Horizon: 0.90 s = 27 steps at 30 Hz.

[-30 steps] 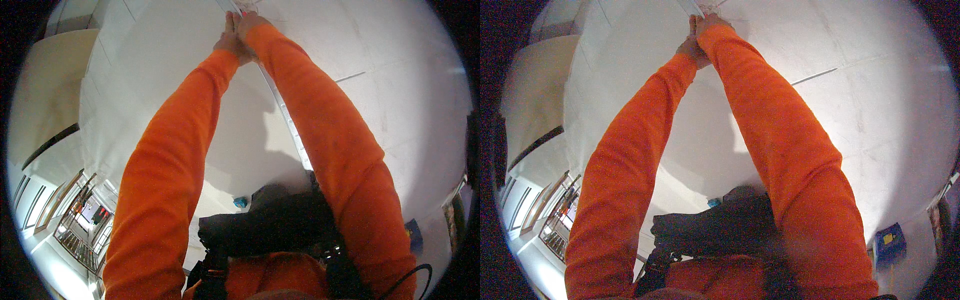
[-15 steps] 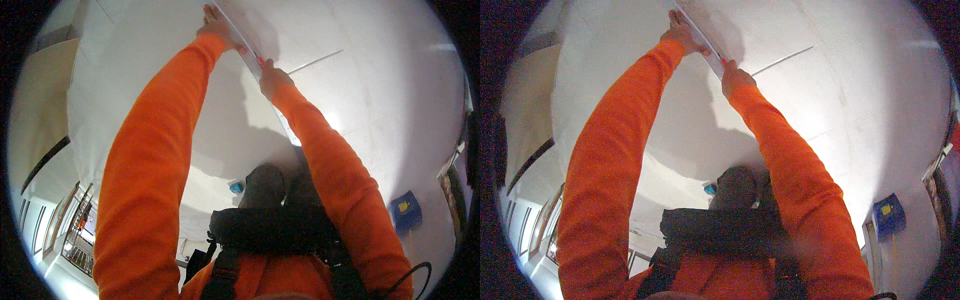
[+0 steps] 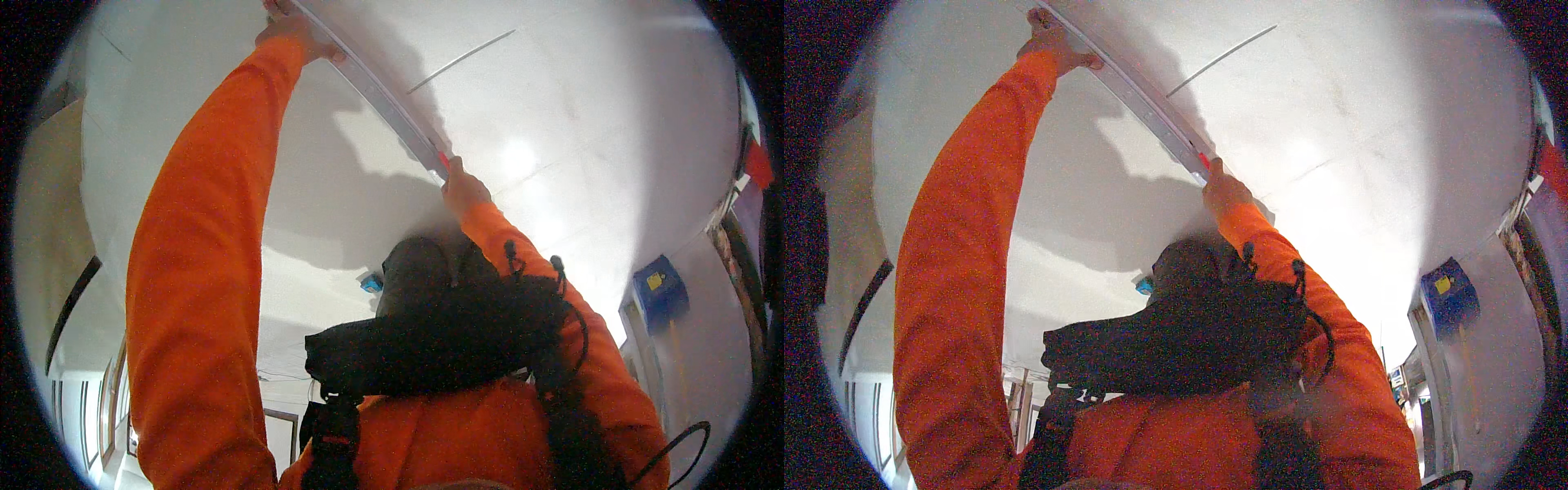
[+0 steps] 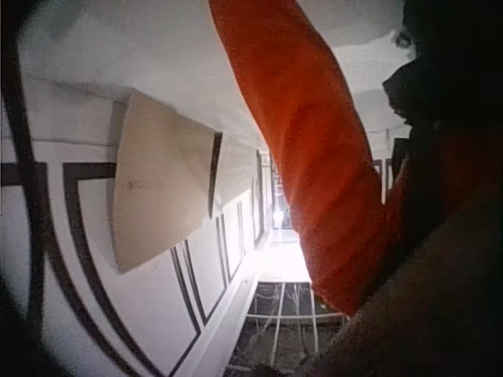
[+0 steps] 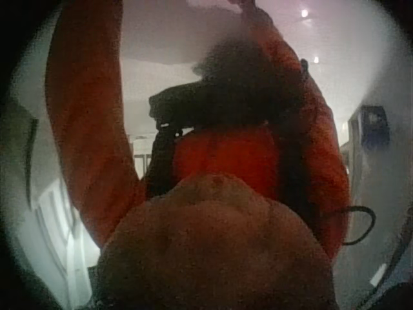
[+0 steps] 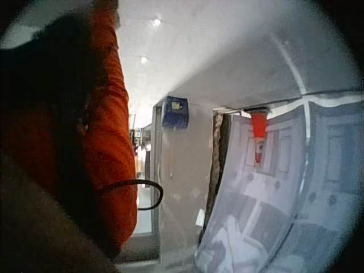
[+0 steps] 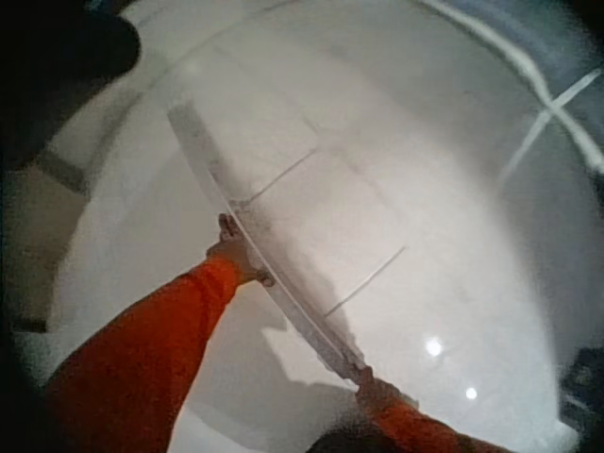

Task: The person measures a tiled surface using a measuring tape and then uses a utility knife to score a line along a metal straight edge placed on the floor.

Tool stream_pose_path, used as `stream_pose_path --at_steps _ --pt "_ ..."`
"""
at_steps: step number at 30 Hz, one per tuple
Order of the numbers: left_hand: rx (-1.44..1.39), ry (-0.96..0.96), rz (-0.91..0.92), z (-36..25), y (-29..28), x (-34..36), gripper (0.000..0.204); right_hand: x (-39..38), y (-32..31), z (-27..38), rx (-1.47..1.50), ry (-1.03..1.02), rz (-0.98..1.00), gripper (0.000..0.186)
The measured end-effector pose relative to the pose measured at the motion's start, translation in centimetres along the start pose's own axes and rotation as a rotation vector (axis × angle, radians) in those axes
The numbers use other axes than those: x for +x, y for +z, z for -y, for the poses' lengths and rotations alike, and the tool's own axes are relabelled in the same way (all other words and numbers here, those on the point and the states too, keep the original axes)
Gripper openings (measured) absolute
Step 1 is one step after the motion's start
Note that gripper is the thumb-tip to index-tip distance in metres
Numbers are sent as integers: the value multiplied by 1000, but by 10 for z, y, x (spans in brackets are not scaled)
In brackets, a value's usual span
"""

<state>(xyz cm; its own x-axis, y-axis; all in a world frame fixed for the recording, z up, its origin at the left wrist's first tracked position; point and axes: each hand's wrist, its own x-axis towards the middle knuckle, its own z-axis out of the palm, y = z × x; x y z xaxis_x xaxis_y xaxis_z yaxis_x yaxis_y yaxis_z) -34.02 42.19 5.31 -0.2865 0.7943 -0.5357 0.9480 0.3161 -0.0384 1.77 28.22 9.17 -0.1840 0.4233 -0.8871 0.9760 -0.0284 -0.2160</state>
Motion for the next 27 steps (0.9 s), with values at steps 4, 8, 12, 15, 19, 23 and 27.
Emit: stream_pose_path --at_steps 4,8,12,15,19,23,27 --pt "-125 -28 -19 -3 -6 -11 145 -32 11 -42 -29 59 59 32" --pt "46 -73 73 -1 -12 -22 152 -36 -28 -21 97 -169 -30 29" --pt "-80 -169 124 -17 -19 -8 155 66 -99 72 50 -411 -211 28" --pt "-127 -150 145 -14 -24 -16 154 136 -131 175 17 -535 -276 36" --pt "-65 -128 181 14 -15 -29 149 154 -145 298 44 -517 -202 48" --pt "-191 -86 150 -17 -12 -12 143 227 -148 309 -52 -491 -335 51" --pt "-100 -45 180 24 20 -17 117 195 -144 349 -44 -516 -205 49"
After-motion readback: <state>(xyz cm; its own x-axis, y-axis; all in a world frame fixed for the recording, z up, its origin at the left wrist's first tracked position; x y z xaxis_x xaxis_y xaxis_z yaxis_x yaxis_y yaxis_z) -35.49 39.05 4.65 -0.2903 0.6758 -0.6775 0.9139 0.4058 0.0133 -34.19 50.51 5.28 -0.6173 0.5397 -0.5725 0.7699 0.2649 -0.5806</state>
